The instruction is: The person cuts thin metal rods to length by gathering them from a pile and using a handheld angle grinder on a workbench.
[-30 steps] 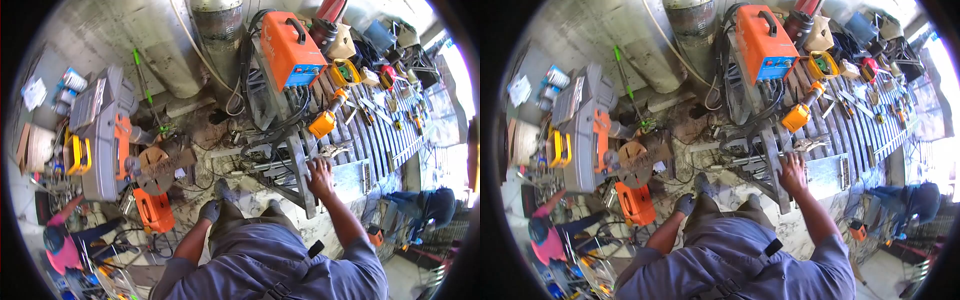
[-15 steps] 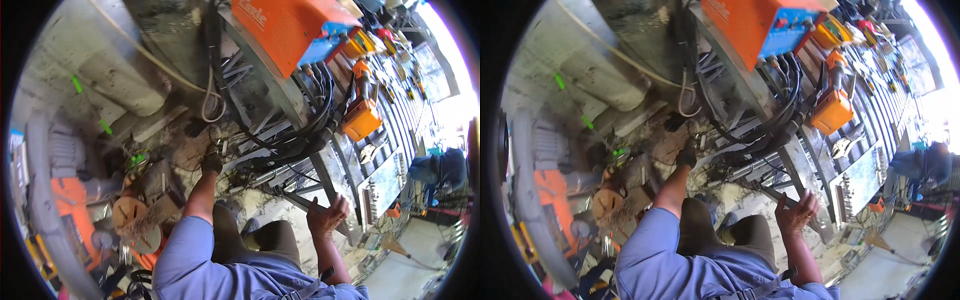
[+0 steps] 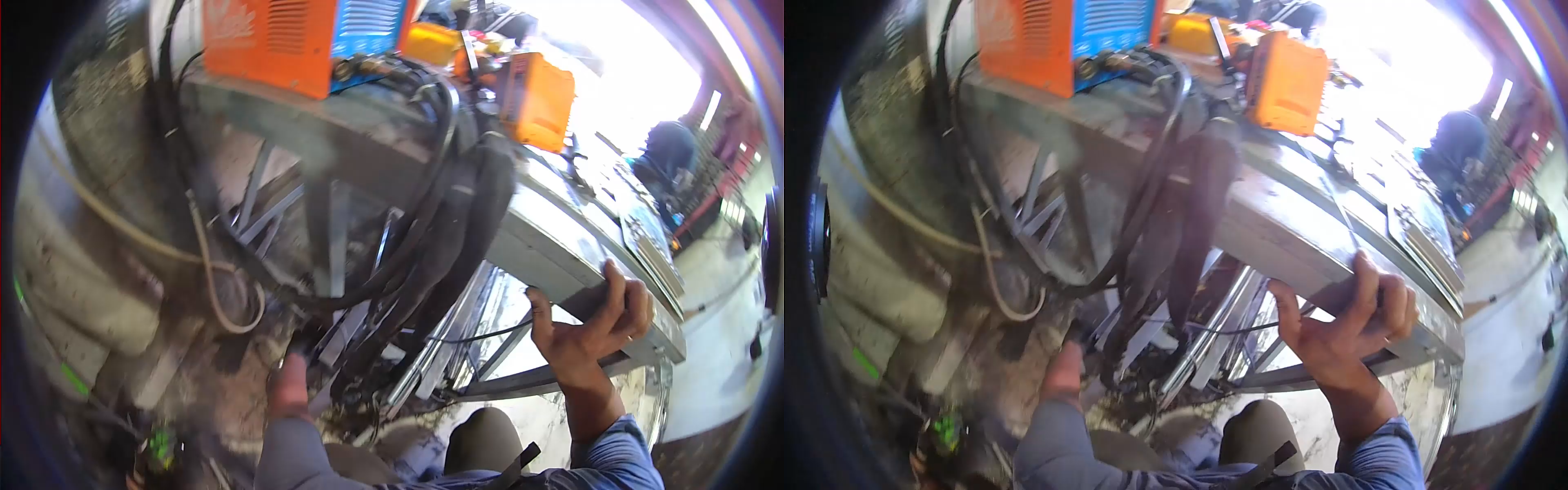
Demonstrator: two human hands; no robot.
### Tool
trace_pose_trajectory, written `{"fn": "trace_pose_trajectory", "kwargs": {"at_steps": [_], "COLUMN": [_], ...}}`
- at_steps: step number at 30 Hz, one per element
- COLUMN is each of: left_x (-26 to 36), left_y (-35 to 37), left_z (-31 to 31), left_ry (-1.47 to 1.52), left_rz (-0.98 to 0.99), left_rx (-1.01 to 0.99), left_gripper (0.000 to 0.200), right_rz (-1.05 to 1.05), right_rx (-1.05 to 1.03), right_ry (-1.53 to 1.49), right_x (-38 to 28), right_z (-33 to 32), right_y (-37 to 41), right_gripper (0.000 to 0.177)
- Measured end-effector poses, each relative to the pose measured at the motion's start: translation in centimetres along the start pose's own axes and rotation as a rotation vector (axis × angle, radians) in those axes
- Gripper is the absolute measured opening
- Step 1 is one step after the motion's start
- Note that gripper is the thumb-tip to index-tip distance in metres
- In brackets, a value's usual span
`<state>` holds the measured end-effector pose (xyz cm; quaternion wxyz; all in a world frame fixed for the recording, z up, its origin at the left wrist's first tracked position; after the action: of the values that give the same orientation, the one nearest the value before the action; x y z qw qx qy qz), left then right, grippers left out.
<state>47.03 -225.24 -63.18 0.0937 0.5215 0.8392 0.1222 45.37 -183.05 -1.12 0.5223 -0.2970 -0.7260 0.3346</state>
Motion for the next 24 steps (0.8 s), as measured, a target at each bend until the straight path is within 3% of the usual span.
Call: {"fn": "trace_pose_trajectory", "kwargs": {"at_steps": [24], "left_x": [2.0], "left_y": [-0.2], "left_z": [5.2], "left_ry": [-0.013], "left_rz": [0.25], "left_rx": [-0.165], "left_gripper": [0.047], "right_rz": [-0.067], "right_rx": [0.002], "right_ry": [0.113], "right_x": [-1.0], "right_z": [0.7], "right_y": [0.5], "right_gripper": [0.102]}}
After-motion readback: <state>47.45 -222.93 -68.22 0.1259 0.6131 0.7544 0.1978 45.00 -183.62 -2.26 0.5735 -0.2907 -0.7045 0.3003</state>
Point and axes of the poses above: each hand's wrist, its own y-axis away from the middle knuckle, its own z-axis out of the palm, x = y × z, the point moved 8 cm from there along -y, towards the middle knuckle, and after that the axes turned 9 degrees about -z, right-handed, at the moved point
